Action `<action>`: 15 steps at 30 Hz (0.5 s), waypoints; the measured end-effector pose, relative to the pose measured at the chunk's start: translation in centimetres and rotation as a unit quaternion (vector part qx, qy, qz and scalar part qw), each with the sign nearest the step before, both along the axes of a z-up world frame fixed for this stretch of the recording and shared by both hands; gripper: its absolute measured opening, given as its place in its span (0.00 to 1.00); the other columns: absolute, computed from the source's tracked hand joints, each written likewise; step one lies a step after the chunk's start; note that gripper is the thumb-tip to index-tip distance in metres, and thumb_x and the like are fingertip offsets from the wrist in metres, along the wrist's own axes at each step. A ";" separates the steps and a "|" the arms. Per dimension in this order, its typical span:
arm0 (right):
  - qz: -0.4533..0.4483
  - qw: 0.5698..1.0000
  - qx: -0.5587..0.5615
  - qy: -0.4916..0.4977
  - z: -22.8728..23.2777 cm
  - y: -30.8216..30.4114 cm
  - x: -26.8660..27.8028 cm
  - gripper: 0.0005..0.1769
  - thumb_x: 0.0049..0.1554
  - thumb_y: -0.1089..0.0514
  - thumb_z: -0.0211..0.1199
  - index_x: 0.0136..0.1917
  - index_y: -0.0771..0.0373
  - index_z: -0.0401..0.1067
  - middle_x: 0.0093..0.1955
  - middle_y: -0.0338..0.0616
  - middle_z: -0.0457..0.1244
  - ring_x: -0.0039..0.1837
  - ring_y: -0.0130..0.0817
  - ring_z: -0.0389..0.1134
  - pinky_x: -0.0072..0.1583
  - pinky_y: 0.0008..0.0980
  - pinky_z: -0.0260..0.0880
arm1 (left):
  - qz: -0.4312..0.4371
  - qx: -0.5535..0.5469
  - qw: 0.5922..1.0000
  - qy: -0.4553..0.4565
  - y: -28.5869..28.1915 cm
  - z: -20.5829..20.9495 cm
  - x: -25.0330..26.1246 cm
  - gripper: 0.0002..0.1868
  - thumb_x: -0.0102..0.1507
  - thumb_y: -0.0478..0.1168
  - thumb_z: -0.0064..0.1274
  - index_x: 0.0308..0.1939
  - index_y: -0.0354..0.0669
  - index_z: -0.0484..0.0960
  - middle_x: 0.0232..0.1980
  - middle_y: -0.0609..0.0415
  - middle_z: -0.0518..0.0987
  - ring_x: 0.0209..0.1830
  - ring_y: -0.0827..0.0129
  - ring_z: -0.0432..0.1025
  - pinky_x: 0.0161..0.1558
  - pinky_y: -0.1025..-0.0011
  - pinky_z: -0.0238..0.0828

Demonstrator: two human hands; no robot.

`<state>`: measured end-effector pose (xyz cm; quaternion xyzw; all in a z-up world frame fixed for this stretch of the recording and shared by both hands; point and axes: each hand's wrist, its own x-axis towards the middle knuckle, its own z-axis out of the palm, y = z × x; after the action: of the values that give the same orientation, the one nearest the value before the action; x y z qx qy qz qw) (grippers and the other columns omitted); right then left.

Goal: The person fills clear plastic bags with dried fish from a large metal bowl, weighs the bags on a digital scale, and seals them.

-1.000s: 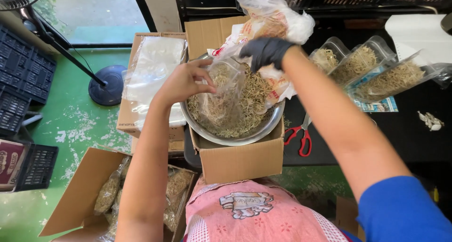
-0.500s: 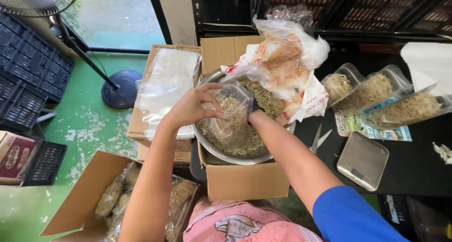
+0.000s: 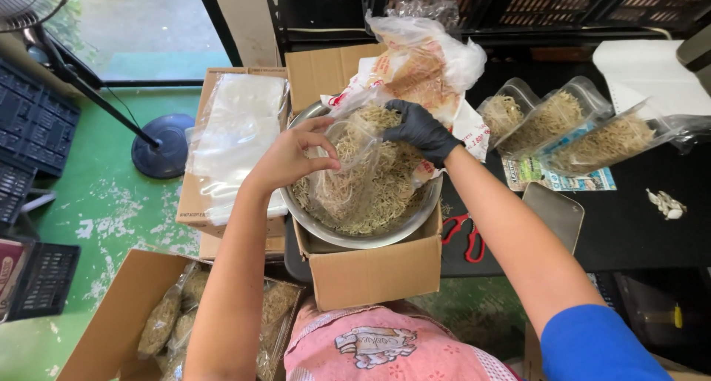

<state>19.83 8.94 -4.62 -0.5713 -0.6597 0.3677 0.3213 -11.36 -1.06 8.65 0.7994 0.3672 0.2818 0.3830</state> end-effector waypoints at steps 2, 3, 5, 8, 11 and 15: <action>-0.004 0.997 -0.008 0.072 3.7 -1.9 0.0 0.42 0.42 0.51 0.85 0.67 0.54 0.72 0.50 0.47 0.69 0.50 0.41 0.70 0.52 0.37 0.70 | 0.003 0.004 1.000 -0.009 0.0 0.0 0.4 0.09 0.55 0.40 0.70 0.38 0.50 0.90 0.70 0.38 0.71 0.67 0.35 0.67 0.66 0.48 0.65; -0.007 0.989 -0.018 0.144 5.5 -2.9 0.0 0.40 0.42 0.57 0.85 0.66 0.59 0.72 0.48 0.47 0.68 0.46 0.38 0.69 0.50 0.32 0.69 | 0.008 0.005 1.000 -0.017 -0.1 0.0 0.6 0.08 0.55 0.39 0.69 0.38 0.50 0.90 0.70 0.36 0.71 0.67 0.34 0.67 0.67 0.49 0.64; -0.011 0.985 -0.010 0.174 8.2 -3.8 0.5 0.39 0.43 0.60 0.84 0.66 0.60 0.71 0.45 0.45 0.69 0.45 0.34 0.69 0.48 0.27 0.69 | 0.007 0.011 1.000 -0.018 0.1 -0.4 0.9 0.08 0.55 0.39 0.69 0.38 0.50 0.90 0.69 0.35 0.71 0.67 0.34 0.67 0.67 0.49 0.64; -0.005 0.974 0.000 0.226 11.1 -4.4 2.0 0.35 0.46 0.63 0.81 0.65 0.65 0.70 0.43 0.41 0.68 0.42 0.29 0.68 0.47 0.21 0.67 | 0.002 0.021 1.000 -0.020 0.3 0.2 1.4 0.08 0.55 0.38 0.69 0.38 0.49 0.90 0.69 0.34 0.72 0.67 0.34 0.67 0.67 0.49 0.64; 0.008 0.975 -0.010 0.223 10.1 -2.9 4.0 0.32 0.47 0.65 0.79 0.63 0.64 0.72 0.48 0.41 0.69 0.45 0.28 0.69 0.48 0.21 0.69 | -0.007 0.029 0.999 -0.016 0.7 0.6 1.9 0.08 0.55 0.39 0.70 0.38 0.50 0.90 0.68 0.34 0.72 0.67 0.34 0.68 0.67 0.49 0.64; 0.012 0.977 -0.030 0.212 8.6 -2.0 4.3 0.30 0.44 0.68 0.80 0.60 0.60 0.75 0.53 0.44 0.72 0.50 0.30 0.74 0.51 0.24 0.76 | -0.014 0.023 1.000 -0.007 0.6 0.3 2.0 0.09 0.54 0.40 0.71 0.37 0.51 0.90 0.68 0.34 0.73 0.66 0.35 0.68 0.67 0.50 0.64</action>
<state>24.14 6.94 4.03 -0.4819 -0.5717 0.5041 0.4321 -9.32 -0.44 8.92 0.8112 0.3469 0.2903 0.3707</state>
